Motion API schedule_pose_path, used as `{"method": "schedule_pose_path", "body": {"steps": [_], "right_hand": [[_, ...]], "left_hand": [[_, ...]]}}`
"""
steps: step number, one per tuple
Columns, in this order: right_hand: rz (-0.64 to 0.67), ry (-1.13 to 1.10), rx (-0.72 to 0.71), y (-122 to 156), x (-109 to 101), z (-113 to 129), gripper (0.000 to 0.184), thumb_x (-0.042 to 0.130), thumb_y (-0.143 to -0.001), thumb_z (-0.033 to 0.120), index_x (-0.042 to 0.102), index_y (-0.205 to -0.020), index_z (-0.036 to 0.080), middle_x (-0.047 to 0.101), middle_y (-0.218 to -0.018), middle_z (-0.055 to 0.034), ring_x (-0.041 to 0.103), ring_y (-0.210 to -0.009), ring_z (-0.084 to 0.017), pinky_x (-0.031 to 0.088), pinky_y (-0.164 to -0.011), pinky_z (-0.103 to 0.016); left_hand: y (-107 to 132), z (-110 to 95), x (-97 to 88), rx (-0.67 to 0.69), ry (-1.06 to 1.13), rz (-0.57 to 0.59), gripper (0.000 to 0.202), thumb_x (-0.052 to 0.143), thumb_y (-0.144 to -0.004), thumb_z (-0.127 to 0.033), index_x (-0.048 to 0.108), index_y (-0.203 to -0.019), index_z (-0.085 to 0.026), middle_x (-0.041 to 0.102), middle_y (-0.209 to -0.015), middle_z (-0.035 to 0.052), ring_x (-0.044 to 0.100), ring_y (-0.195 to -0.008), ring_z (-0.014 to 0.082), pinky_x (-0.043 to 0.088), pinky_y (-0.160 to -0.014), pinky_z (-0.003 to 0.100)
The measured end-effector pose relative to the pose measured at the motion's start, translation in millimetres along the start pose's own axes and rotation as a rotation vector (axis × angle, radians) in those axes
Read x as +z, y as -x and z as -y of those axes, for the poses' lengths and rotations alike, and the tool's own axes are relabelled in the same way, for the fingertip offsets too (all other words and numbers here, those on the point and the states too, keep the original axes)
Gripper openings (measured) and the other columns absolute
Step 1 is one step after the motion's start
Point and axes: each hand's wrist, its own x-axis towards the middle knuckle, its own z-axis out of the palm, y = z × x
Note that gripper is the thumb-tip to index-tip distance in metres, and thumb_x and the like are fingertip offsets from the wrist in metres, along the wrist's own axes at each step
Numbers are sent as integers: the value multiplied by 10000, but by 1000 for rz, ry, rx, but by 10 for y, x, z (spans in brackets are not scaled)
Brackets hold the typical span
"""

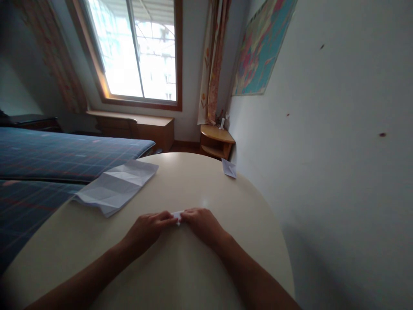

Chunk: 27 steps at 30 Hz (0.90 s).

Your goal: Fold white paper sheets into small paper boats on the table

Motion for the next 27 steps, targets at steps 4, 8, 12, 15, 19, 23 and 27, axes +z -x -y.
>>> {"method": "schedule_pose_path", "body": {"steps": [4,8,12,15,19,23,27], "right_hand": [[50,-2,-32,4,-47,-10,277,470,-963,150,713,-1076,221,703,-1188,-41,629,-1147,-191,440,-1028,-305],[93,96,16,27,-24,95,402,472,-913,123,594,-1296,125,579,-1363,-129,518,-1286,-232,350,-1124,-361],[128,74,72,52,100,221,639,428,-971,408,322,-1490,52,318,-1543,-181,259,-1445,-278,212,-1192,-434],[190,33,110,59,156,213,770,280,-978,596,207,-1530,63,171,-1591,-164,103,-1479,-282,134,-1206,-458],[256,37,184,69,115,108,841,229,-959,654,170,-1531,40,124,-1596,-165,84,-1483,-271,110,-1207,-440],[212,74,227,66,88,79,782,250,-974,611,232,-1521,52,195,-1582,-175,136,-1479,-266,112,-1200,-466],[120,45,141,17,131,131,658,307,-994,524,312,-1501,104,290,-1564,-144,197,-1468,-238,107,-1203,-459]], "left_hand": [[-1,20,130,31,35,-13,424,438,-893,-60,580,-1257,-227,639,-1277,86,648,-1102,235,520,-934,375],[17,29,274,61,76,-38,531,441,-873,-106,447,-1403,-135,490,-1459,131,436,-1362,237,369,-1128,383],[41,67,349,93,119,-23,565,384,-957,-237,275,-1505,-152,321,-1566,105,263,-1451,220,283,-1177,400],[55,103,378,90,141,-11,567,330,-1003,-359,216,-1526,-173,257,-1589,88,204,-1467,215,251,-1188,402],[57,110,419,49,117,-1,571,289,-1011,-408,260,-1510,-131,267,-1577,133,221,-1462,226,265,-1176,406],[38,61,427,9,104,-54,543,351,-987,-365,351,-1466,-110,351,-1540,165,296,-1437,250,298,-1162,416],[26,18,357,38,119,-131,497,391,-977,-314,381,-1439,-130,416,-1508,157,354,-1411,251,337,-1142,441]]}}
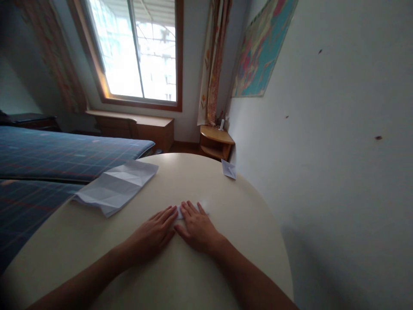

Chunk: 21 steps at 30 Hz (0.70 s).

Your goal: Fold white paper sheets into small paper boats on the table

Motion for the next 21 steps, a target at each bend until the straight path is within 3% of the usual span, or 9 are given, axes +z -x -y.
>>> {"method": "schedule_pose_path", "body": {"steps": [3,12,21], "right_hand": [[-10,-48,-41,-46,19,15,614,350,-994,484,325,-1497,134,315,-1559,-118,225,-1460,-216,149,-1201,-425],[-6,1,43,-61,-3,-10,599,360,-990,487,361,-1483,146,336,-1552,-103,250,-1448,-270,198,-1179,-472],[-157,62,49,-100,33,14,554,519,-911,433,501,-1381,140,486,-1451,-132,415,-1337,-272,260,-1147,-435]], "left_hand": [[-8,3,-48,26,22,-20,474,394,-981,-284,380,-1438,-159,431,-1503,129,363,-1406,222,338,-1146,428],[-41,59,-27,-4,46,-13,458,440,-953,-263,428,-1398,-155,460,-1481,135,398,-1386,233,376,-1124,418],[-112,28,-131,12,83,-33,362,476,-937,-199,482,-1299,-202,541,-1375,103,479,-1295,215,403,-1094,403]]}}
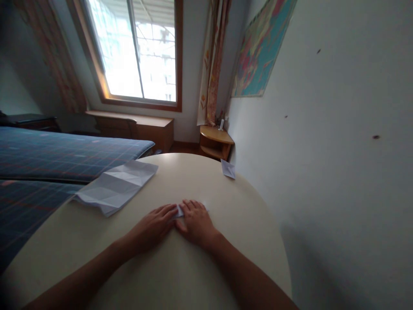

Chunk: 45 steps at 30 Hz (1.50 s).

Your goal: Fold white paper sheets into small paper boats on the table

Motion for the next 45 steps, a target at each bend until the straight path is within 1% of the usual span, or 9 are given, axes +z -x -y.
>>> {"method": "schedule_pose_path", "body": {"steps": [6,13,19,23,29,32,36,40,45], "right_hand": [[-16,23,-1,-21,-18,-10,567,551,-881,460,534,-1344,133,508,-1421,-154,443,-1303,-275,292,-1121,-430],[-35,16,28,-20,-31,2,572,589,-849,475,559,-1323,157,519,-1410,-151,455,-1293,-275,313,-1111,-424],[-59,-10,55,-16,-53,-6,580,624,-823,488,586,-1295,155,545,-1381,-146,480,-1267,-272,355,-1089,-395],[-56,-11,70,-27,-67,2,585,633,-816,509,593,-1286,164,553,-1367,-141,485,-1256,-273,366,-1076,-402],[-64,55,110,-51,-106,-4,592,628,-802,586,618,-1247,196,536,-1381,-153,480,-1247,-302,377,-1045,-451],[-72,95,146,-43,-124,-40,616,593,-806,649,644,-1218,194,530,-1385,-163,486,-1235,-318,388,-1026,-464],[-60,112,164,-10,-125,-72,664,546,-817,692,636,-1246,192,509,-1409,-168,483,-1235,-330,396,-1011,-479],[-67,92,110,22,-120,-91,664,557,-834,650,621,-1260,144,511,-1406,-175,461,-1262,-316,354,-1061,-455],[-73,-10,-3,41,-126,-135,566,614,-840,561,625,-1242,162,563,-1352,-136,487,-1232,-282,351,-1068,-422]], "left_hand": [[-19,11,10,-39,-14,11,370,444,-944,-188,472,-1313,-193,545,-1373,105,476,-1289,232,406,-1082,434],[-50,-44,-50,-71,-6,17,343,461,-921,-161,516,-1259,-170,584,-1328,107,505,-1255,235,403,-1083,430],[-48,-22,-45,-65,-4,5,331,471,-918,-162,527,-1244,-173,597,-1310,97,513,-1245,230,400,-1087,404],[-40,2,-24,-64,-2,4,334,469,-921,-171,518,-1252,-175,591,-1311,98,508,-1247,233,408,-1079,420],[-42,9,-15,-67,-7,2,323,470,-919,-168,519,-1238,-176,584,-1316,92,504,-1241,236,413,-1076,416],[-45,8,-14,-66,-16,-2,313,492,-909,-168,524,-1220,-178,587,-1302,96,505,-1239,234,413,-1076,413],[-42,13,-15,-64,-18,-17,289,509,-916,-200,531,-1205,-185,587,-1290,105,510,-1234,235,430,-1058,418],[-28,23,-20,-60,-10,-24,266,522,-909,-184,553,-1173,-196,602,-1261,95,533,-1185,236,460,-1017,420],[1,51,7,-56,43,-55,222,548,-906,-182,584,-1124,-199,600,-1288,92,532,-1168,243,462,-1009,424]]}}
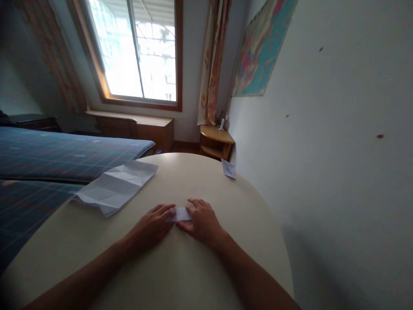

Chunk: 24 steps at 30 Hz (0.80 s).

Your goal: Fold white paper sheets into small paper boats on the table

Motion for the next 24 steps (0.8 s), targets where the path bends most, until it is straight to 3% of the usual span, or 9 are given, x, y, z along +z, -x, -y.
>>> {"method": "schedule_pose_path", "body": {"steps": [9,17,24], "right_hand": [[-8,-214,-133,-20,82,-16,432,717,-796,301,628,-1206,202,665,-1142,-83,581,-1075,-224,418,-992,-358],[27,-287,-156,-3,23,-39,506,765,-733,312,608,-1199,194,671,-1150,-89,592,-1074,-236,437,-967,-370],[45,-289,-123,-9,-59,-33,333,657,-845,310,639,-1162,210,711,-1065,-67,641,-984,-193,471,-875,-300]], "left_hand": [[16,90,112,-24,191,-63,299,567,-866,-149,564,-1154,-228,644,-1173,64,559,-1112,217,457,-988,380],[26,104,68,-81,205,-31,343,548,-832,-95,584,-1141,-238,661,-1115,51,585,-1072,206,456,-957,349],[24,106,47,-80,193,-51,296,550,-857,-112,597,-1119,-242,678,-1084,41,612,-1018,194,473,-902,319]]}}
